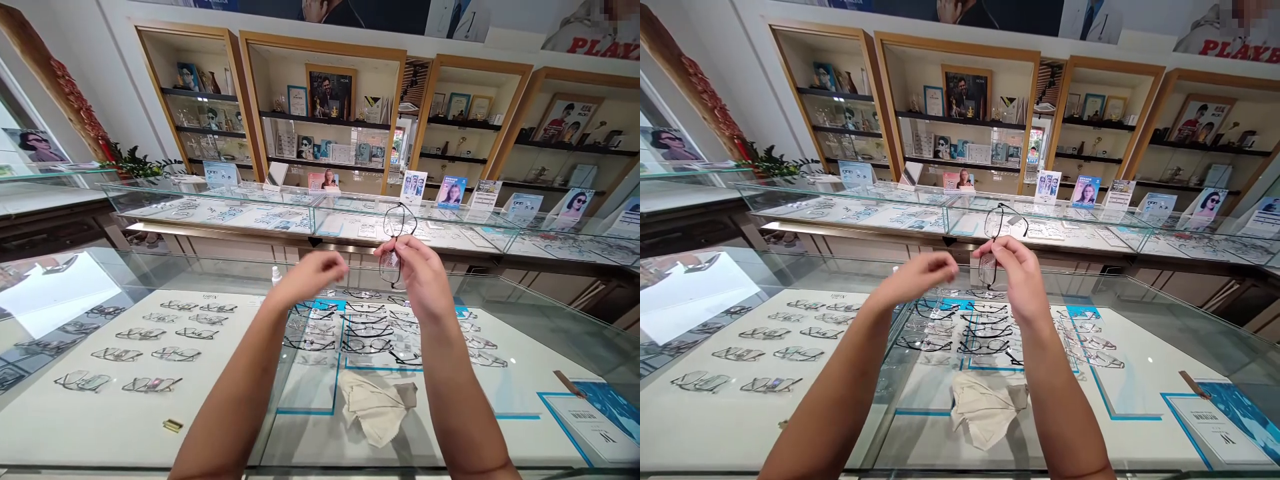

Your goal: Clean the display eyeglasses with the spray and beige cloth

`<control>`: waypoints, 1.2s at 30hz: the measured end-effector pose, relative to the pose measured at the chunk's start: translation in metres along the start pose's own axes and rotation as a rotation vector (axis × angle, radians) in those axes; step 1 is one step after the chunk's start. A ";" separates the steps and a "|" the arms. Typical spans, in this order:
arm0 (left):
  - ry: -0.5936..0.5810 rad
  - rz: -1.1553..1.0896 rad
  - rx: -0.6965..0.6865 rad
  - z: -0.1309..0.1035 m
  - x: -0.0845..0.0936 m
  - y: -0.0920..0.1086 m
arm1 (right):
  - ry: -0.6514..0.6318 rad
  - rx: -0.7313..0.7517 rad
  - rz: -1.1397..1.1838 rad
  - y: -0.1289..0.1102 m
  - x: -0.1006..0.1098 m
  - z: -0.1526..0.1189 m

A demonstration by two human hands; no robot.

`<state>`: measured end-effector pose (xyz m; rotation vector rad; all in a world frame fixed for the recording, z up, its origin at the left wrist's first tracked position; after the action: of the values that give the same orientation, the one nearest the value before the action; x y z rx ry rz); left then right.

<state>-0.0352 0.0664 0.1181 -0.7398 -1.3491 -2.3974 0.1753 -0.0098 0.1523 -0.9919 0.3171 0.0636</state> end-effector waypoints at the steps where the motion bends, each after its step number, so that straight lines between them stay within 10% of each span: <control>1: -0.191 0.042 -0.070 -0.012 -0.019 0.020 | -0.003 0.000 0.002 0.000 0.000 0.000; 6: -0.809 0.462 -0.237 -0.072 -0.120 0.062 | -0.012 0.001 0.002 0.000 0.000 0.000; 11: -0.948 0.762 -0.347 -0.099 -0.185 0.049 | -0.018 -0.001 0.025 -0.003 0.001 0.000; 16: -0.955 0.840 -0.318 -0.102 -0.208 0.031 | 0.008 0.002 0.023 -0.005 0.006 0.000; 26: -0.900 0.906 -0.208 -0.093 -0.207 0.022 | 0.024 0.020 0.025 -0.012 0.010 0.000; 36: -0.540 0.685 -0.226 -0.064 -0.097 0.059 | 0.029 0.036 0.027 -0.017 0.013 -0.001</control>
<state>0.0542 -0.0188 0.0775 -1.6818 -0.7701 -1.8595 0.1906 -0.0209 0.1618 -0.9534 0.3570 0.0675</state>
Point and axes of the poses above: each hand's wrist, its own z-axis towards the middle knuckle, its own x-axis out of the back of the hand, y = z × x, the point moved 3 cm from there along z, towards the middle knuckle, and after that the axes turned 13 degrees about y, right-handed, at the moved point
